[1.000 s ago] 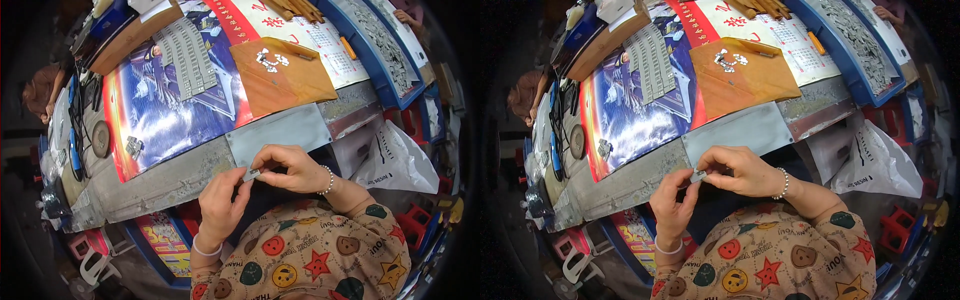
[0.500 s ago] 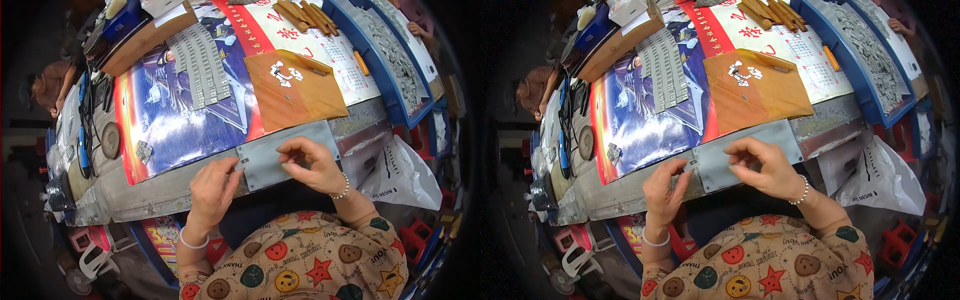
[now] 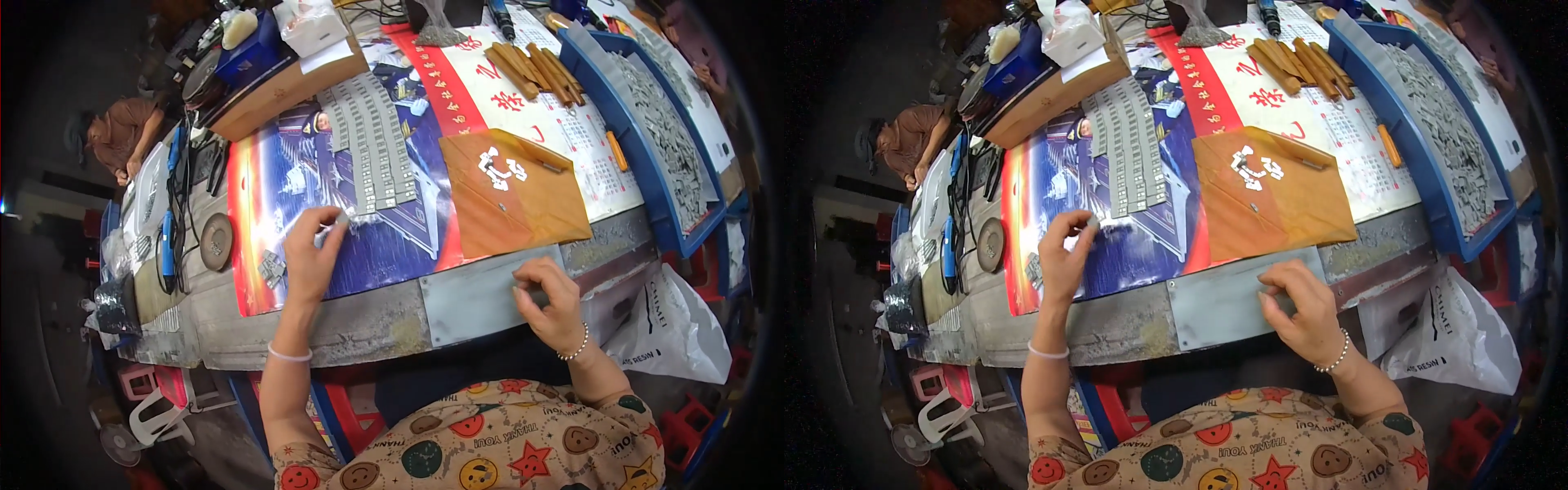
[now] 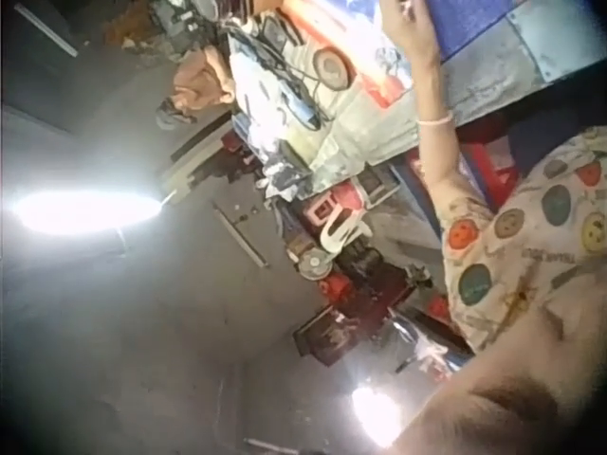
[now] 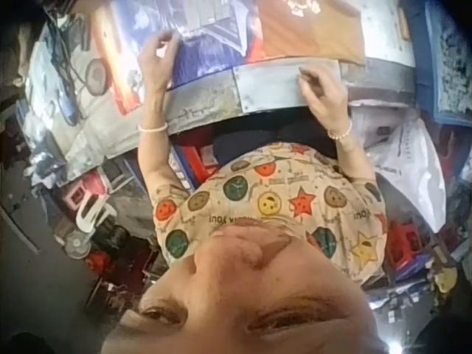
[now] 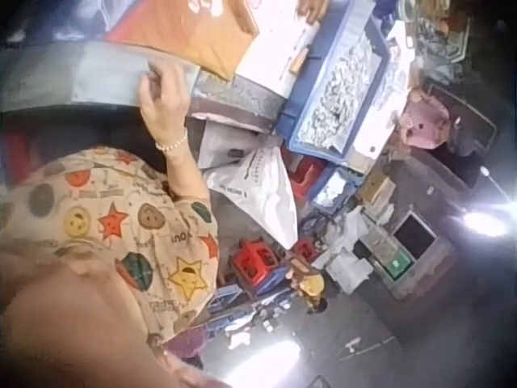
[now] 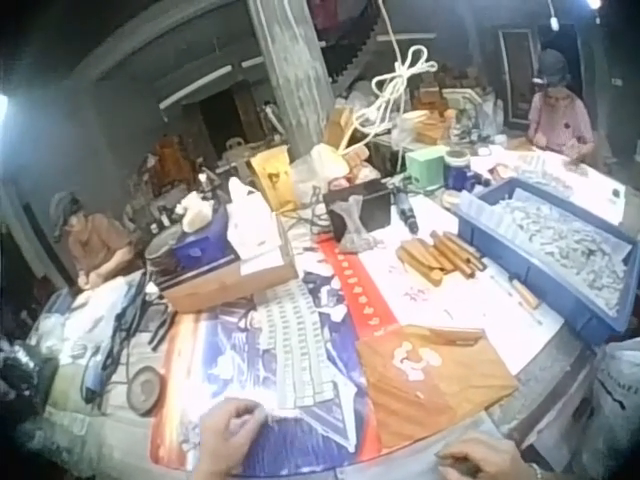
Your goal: Inspecting and sorting small rectangular parts at a workshop table.
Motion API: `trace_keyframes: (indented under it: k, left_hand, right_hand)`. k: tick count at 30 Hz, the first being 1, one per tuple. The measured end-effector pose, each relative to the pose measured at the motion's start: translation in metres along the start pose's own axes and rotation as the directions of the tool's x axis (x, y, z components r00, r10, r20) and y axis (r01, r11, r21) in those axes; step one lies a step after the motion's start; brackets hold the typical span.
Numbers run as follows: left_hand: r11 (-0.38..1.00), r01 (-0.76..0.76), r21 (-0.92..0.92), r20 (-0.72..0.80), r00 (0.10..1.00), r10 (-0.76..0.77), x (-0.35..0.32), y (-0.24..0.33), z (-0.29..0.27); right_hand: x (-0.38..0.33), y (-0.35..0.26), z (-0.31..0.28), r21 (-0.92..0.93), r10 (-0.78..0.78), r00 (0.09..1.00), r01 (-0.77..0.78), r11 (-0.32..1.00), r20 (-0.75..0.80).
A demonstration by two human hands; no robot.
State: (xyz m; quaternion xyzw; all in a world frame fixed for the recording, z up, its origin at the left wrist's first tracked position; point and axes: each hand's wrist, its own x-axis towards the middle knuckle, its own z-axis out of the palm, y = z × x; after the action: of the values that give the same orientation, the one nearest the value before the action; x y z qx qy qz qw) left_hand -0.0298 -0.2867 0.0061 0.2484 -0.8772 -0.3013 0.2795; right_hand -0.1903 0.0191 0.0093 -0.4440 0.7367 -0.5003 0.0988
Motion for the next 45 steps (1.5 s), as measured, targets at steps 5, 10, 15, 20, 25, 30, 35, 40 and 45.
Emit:
trace_keyframes:
  k: [5, 10, 15, 20, 25, 30, 35, 40, 45]
  left_hand:
    - [0.999, 0.005, 0.043, -0.012, 1.000, -0.004, 0.047, -0.039, 0.000]
    - [0.999, -0.012, 0.052, 0.041, 0.999, 0.010, 0.076, -0.069, 0.006]
    - [0.998, -0.036, 0.060, 0.129, 0.991, 0.028, 0.093, -0.074, 0.010]
    - [0.999, -0.001, 0.047, 0.211, 0.977, -0.009, 0.102, -0.070, 0.009]
    - [1.000, 0.004, 0.031, 0.219, 0.976, -0.011, 0.106, -0.069, 0.009]
    - [0.999, -0.039, 0.026, 0.212, 0.977, 0.033, 0.109, -0.068, 0.009]
    - [0.999, 0.018, 0.039, 0.258, 0.966, -0.027, 0.112, -0.065, 0.008]
    - [0.998, -0.055, 0.005, 0.231, 0.972, 0.052, 0.112, -0.070, 0.008]
    - [0.990, -0.130, 0.049, 0.231, 0.966, 0.115, 0.116, -0.072, 0.011]
  right_hand:
    - [0.004, 0.003, 0.008, -0.060, -0.086, 0.996, 0.084, 0.995, -0.033]
    - [0.007, 0.004, 0.009, -0.189, -0.210, 0.978, 0.204, 0.961, -0.013]
    - [0.006, 0.005, 0.011, -0.198, -0.201, 0.979, 0.191, 0.961, -0.030]
    - [0.006, 0.005, 0.010, -0.236, -0.207, 0.978, 0.202, 0.951, 0.006]
    - [0.007, 0.004, 0.010, -0.236, -0.207, 0.978, 0.204, 0.950, 0.010]
    - [0.008, 0.003, 0.011, -0.239, -0.203, 0.979, 0.200, 0.950, 0.016]
    - [0.008, 0.004, 0.011, -0.240, -0.208, 0.978, 0.206, 0.949, 0.016]
    - [0.009, 0.004, 0.012, -0.239, -0.214, 0.977, 0.210, 0.948, 0.011]
    - [0.010, 0.004, 0.012, -0.244, -0.214, 0.977, 0.210, 0.947, 0.009]
